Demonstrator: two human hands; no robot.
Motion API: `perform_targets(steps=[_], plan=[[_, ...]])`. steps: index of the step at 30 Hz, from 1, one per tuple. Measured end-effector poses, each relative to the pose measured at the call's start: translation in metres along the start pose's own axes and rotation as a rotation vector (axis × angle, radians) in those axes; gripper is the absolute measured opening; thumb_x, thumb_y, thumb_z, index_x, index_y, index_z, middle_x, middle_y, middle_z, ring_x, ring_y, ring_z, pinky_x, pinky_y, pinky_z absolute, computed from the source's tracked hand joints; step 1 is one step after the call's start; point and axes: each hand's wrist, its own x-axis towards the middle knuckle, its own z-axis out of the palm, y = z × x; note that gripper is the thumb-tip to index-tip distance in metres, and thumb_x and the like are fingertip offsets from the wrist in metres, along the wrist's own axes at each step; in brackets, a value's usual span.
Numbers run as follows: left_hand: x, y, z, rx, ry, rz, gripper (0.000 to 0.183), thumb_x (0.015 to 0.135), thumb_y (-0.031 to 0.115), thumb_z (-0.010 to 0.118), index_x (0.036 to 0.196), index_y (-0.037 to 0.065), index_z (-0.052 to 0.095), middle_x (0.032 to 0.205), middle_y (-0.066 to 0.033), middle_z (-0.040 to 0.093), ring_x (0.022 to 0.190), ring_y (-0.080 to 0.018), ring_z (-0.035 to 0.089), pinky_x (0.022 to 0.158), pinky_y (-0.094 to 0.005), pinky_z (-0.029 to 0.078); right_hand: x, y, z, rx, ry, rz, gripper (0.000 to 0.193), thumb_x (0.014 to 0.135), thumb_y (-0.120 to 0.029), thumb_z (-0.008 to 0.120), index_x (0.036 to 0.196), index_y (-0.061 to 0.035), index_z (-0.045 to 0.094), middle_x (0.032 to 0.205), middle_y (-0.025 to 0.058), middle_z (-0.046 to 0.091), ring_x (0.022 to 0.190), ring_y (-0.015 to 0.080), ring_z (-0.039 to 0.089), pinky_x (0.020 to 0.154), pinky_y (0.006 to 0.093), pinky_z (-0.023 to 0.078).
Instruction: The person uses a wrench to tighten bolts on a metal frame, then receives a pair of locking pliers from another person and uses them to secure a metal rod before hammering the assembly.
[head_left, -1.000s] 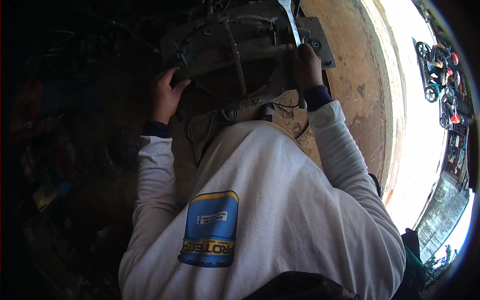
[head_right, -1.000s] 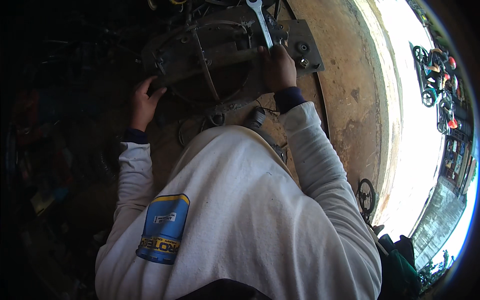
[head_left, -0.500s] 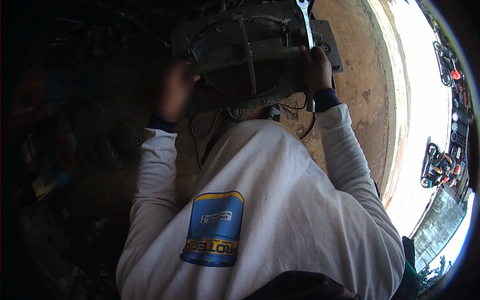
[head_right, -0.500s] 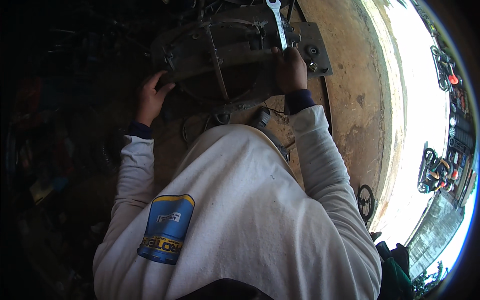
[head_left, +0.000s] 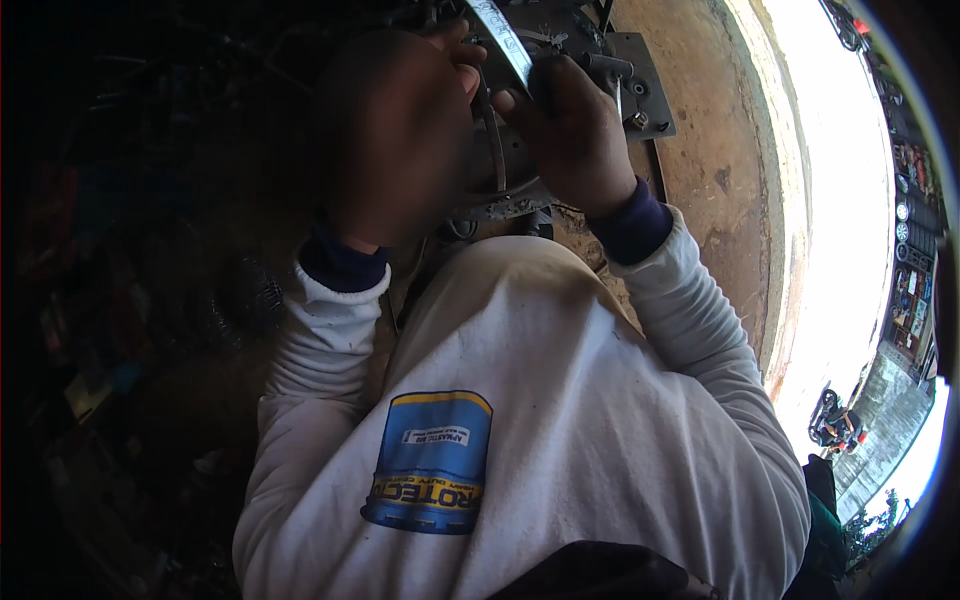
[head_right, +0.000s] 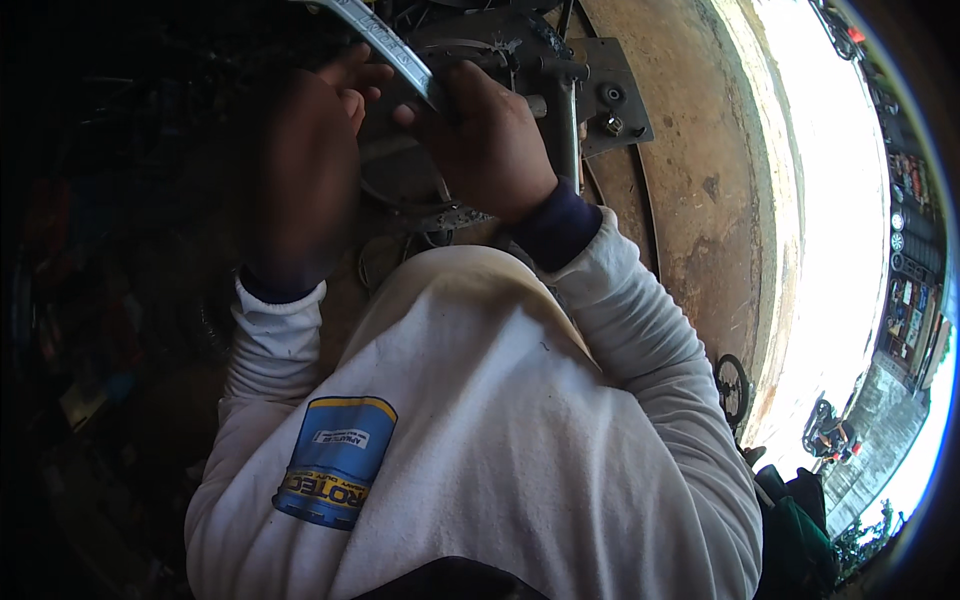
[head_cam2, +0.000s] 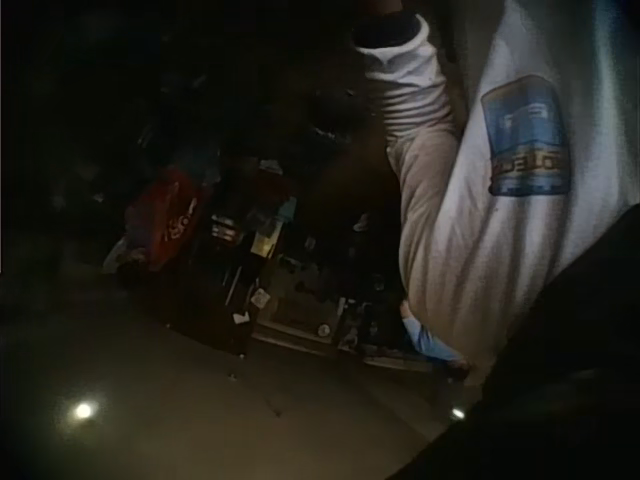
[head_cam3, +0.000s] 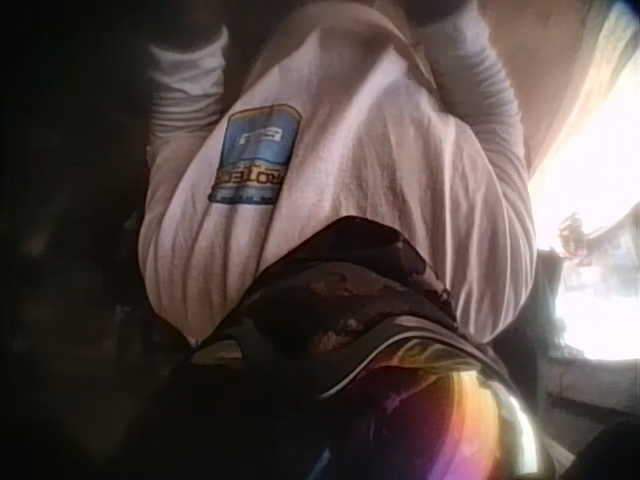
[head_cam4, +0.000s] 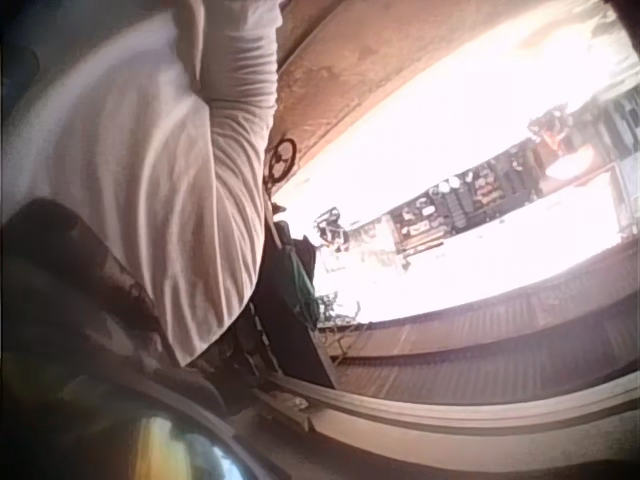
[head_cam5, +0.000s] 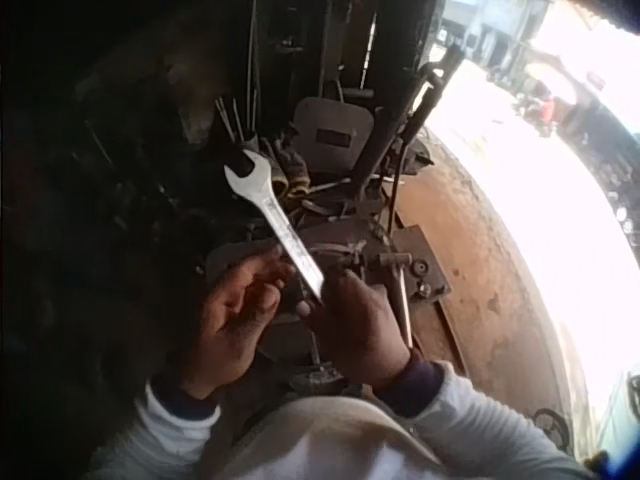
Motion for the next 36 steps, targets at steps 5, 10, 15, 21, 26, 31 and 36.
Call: perform_targets(steps=[5,10,15,21,26,31,36], plan=[[0.009,-0.011,-0.014,-0.255,-0.030,-0.074,0.028,0.100,0.027,0.055,0.110,0.002,0.065,0.099,-0.0027,0.068,0.081,-0.0022,0.056,0.069,-0.0167,0.042,0.008,-0.009,0.009,0.061,-0.237,-0.215,0.039,0.084,-0.023,0.075,0.111,-0.0005,0.058,0.076,0.0126,0.061,0.065,0.0228,0.061,0.060,0.0347,0.049],[0.029,-0.021,-0.012,-0.194,-0.070,-0.115,0.027,0.100,0.025,0.055,0.108,0.002,0.066,0.094,-0.0023,0.068,0.081,-0.0032,0.056,0.071,-0.0195,0.044,0.029,0.005,-0.003,0.068,-0.315,-0.205,0.034,0.085,-0.022,0.071,0.107,0.0003,0.059,0.080,0.0175,0.065,0.072,0.0338,0.066,0.062,0.0397,0.051],[0.021,-0.018,-0.012,-0.187,-0.153,-0.111,0.026,0.100,0.024,0.056,0.108,0.002,0.066,0.096,-0.0048,0.068,0.092,-0.0096,0.062,0.083,-0.0242,0.048,0.014,0.003,-0.004,0.074,-0.349,-0.082,0.039,0.088,-0.022,0.070,0.117,0.0007,0.058,0.079,0.0149,0.062,0.068,0.0252,0.062,0.064,0.0339,0.049],[0.011,-0.010,-0.017,-0.153,-0.153,-0.054,0.026,0.100,0.024,0.056,0.110,0.002,0.065,0.099,-0.0051,0.068,0.093,-0.0102,0.062,0.082,-0.0246,0.049,0.004,-0.007,0.003,0.057,-0.290,-0.153,0.028,0.091,-0.019,0.066,0.111,-0.0002,0.060,0.073,0.0103,0.057,0.064,0.0176,0.056,0.060,0.0312,0.046],[0.003,-0.016,-0.031,-0.054,-0.272,-0.107,0.025,0.098,0.022,0.059,0.112,0.002,0.064,0.098,-0.0040,0.068,0.092,-0.0083,0.062,0.080,-0.0225,0.049,-0.029,0.012,-0.012,0.145,-0.244,0.121,0.019,0.094,-0.018,0.063,0.100,-0.0001,0.060,0.071,0.0062,0.056,0.061,0.0131,0.050,0.056,0.0292,0.043],[-0.025,-0.045,-0.079,-0.027,-0.036,-0.157,0.026,0.096,0.020,0.062,0.115,0.001,0.063,0.095,-0.0017,0.067,0.088,-0.0059,0.060,0.078,-0.0198,0.047,-0.110,0.051,-0.038,0.160,0.133,0.489,0.021,0.095,-0.018,0.063,0.095,0.0026,0.062,0.068,0.0005,0.055,0.065,0.0037,0.044,0.053,0.0250,0.039],[-0.058,-0.080,-0.091,0.104,0.115,-0.273,0.023,0.096,0.015,0.062,0.115,0.003,0.062,0.097,-0.0006,0.066,0.089,-0.0049,0.059,0.079,-0.0188,0.046,-0.151,0.060,-0.039,-0.066,0.033,0.528,0.022,0.091,-0.019,0.065,0.098,0.0012,0.065,0.069,0.0109,0.061,0.060,0.0187,0.057,0.055,0.0324,0.045]])
